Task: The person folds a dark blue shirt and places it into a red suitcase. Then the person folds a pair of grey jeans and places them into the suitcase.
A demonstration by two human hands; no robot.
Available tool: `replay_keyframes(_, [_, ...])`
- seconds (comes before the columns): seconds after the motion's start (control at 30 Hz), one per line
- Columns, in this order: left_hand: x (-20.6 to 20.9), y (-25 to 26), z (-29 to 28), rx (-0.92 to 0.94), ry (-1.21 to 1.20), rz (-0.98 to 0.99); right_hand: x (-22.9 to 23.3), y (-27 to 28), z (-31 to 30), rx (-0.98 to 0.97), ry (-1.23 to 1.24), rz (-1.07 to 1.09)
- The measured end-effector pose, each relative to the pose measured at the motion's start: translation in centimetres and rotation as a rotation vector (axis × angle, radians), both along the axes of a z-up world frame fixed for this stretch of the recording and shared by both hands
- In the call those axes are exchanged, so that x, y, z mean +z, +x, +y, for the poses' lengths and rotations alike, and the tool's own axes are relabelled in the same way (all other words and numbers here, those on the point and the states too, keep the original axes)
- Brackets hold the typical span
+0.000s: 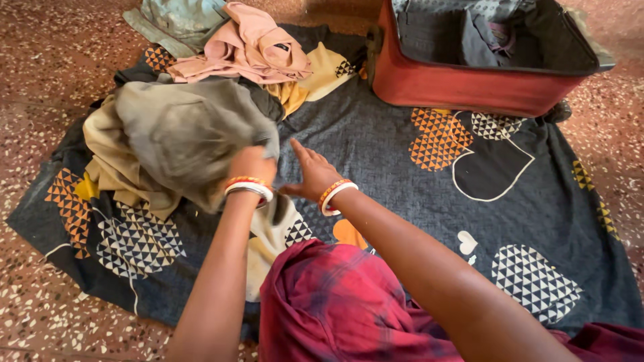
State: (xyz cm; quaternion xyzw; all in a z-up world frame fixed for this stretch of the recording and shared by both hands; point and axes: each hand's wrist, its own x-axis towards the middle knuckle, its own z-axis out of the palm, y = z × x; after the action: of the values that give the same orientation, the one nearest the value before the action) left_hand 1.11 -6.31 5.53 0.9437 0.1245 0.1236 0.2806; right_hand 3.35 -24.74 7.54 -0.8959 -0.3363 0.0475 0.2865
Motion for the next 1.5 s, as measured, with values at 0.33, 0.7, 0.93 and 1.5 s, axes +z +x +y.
replay_keyframes(0.33, [5.0, 0.9, -2.8, 0.062, -0.088, -0.279, -3.0, 5.7, -6.8, -0.516, 0.262, 0.05])
replay_keyframes(0.7, [-7.4, 0.4, 7.6, 0.684, -0.41, 0.289, -3.2, 3.8, -7.0, -0.324, 0.129, 0.082])
replay_keyframes(0.93, [-11.1, 2.7, 7.7, 0.784, -0.465, 0.377, -4.6, 3.9, -7.2, -0.226, 0.181, 0.084])
replay_keyframes(1.5, [-5.8, 5.1, -0.7, 0.216, -0.482, -0.477, 0.8, 1.3, -14.1, -0.456, 0.327, 0.246])
